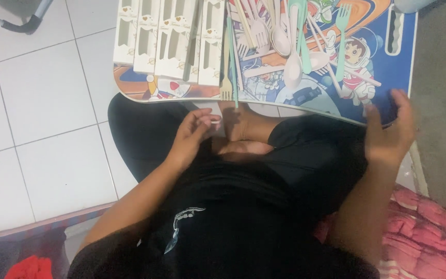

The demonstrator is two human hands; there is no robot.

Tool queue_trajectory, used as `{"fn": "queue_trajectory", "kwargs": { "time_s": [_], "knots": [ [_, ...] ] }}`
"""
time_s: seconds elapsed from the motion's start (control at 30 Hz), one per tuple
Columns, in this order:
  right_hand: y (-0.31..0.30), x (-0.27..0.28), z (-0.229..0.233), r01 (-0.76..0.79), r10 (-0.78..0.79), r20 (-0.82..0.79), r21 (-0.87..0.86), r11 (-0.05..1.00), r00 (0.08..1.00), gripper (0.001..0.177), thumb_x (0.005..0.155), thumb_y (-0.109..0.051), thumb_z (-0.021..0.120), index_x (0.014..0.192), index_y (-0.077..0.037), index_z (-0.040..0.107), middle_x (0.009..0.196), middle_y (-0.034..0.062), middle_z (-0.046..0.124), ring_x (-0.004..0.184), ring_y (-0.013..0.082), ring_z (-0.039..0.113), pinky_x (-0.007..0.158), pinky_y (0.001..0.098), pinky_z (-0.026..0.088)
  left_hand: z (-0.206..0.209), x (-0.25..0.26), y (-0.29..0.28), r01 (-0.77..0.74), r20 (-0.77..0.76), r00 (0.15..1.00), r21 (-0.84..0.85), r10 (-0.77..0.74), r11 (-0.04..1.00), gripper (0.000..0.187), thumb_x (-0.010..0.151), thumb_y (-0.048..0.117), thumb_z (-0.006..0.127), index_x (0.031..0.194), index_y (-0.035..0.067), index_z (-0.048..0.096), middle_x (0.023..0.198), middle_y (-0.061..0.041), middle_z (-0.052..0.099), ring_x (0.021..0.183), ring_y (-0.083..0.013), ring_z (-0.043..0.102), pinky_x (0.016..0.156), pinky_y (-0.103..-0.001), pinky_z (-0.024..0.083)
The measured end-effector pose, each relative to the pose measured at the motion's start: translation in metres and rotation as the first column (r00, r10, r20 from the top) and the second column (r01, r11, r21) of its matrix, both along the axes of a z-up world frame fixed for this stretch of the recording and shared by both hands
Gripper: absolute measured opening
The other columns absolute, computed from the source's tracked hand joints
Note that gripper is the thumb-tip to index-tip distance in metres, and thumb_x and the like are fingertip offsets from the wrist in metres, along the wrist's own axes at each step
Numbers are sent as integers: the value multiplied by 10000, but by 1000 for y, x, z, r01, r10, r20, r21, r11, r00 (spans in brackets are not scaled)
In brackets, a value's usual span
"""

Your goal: Packing plastic cutlery including forks, spoons, and straws into individual cardboard boxes.

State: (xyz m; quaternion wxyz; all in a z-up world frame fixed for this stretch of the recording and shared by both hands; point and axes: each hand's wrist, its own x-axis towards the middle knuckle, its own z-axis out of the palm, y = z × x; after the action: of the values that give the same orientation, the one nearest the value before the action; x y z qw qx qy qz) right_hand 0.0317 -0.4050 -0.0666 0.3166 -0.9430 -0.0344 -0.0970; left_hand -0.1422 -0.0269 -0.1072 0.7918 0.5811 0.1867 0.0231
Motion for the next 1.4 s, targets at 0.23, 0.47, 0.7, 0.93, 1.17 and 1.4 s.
{"fn": "queue_trajectory", "kwargs": {
  "time_s": [0.23, 0.47, 0.7, 0.93, 1.17, 1.4],
  "knots": [
    [-42, 23, -21, -132, 125, 77, 90, 987, 989, 444, 1035, -8, 544, 1475, 54, 557, 1441, 278, 577, 1289, 408, 544, 1034, 488, 402, 1, 18, 17, -247, -105, 969, -330, 225, 911, 180, 951, 220, 657, 1024, 130, 518, 1277, -153, 694, 1134, -313, 697, 1010, -435, 546],
    [-56, 29, -3, -263, 273, -59, 137, 955, 960, 443, 1057, 21, 520, 1499, 40, 541, 1455, 273, 564, 1291, 368, 539, 1066, 457, 379, 14, 24, 20, -333, -95, 942, -368, 321, 868, 201, 953, 206, 660, 1087, 138, 527, 1135, -44, 629, 1162, -318, 710, 1066, -467, 555],
    [-52, 22, 6, -379, 383, -75, 69, 923, 921, 405, 1083, -89, 571, 1470, 30, 584, 1528, 337, 509, 1365, 446, 489, 1109, 514, 338, 45, 2, 8, 207, -21, 978, 112, -206, 972, 534, 1001, 353, 550, 1448, 66, 509, 1297, -106, 689, 1124, -225, 696, 1058, -357, 526],
    [-48, 10, 18, -351, 354, -121, 42, 935, 927, 468, 1085, -231, 590, 1487, 9, 572, 1558, 292, 493, 1404, 414, 451, 1124, 496, 293, 107, 3, 12, -228, 331, 935, 839, -130, 494, 276, 1087, 230, 520, 1282, 78, 643, 1167, -61, 730, 850, -152, 637, 750, -287, 482],
    [-53, 2, 19, -360, 365, -76, 79, 930, 928, 435, 1110, -137, 613, 1501, 49, 573, 1556, 314, 493, 1412, 405, 457, 1125, 478, 309, 119, 19, 22, -363, 434, 894, 847, -110, 387, 212, 1092, 169, 553, 1248, 42, 621, 1188, -112, 672, 1049, -254, 641, 864, -353, 519],
    [-60, 2, 7, -349, 340, -151, -35, 936, 928, 496, 1054, -151, 665, 1508, 32, 588, 1638, 361, 373, 1436, 474, 422, 1050, 557, 383, 118, 48, 43, -132, 156, 969, 983, -190, 130, 504, 1095, 274, 649, 1460, 6, 426, 1524, -265, 423, 1434, -455, 379, 1171, -587, 344]
  ]
}}
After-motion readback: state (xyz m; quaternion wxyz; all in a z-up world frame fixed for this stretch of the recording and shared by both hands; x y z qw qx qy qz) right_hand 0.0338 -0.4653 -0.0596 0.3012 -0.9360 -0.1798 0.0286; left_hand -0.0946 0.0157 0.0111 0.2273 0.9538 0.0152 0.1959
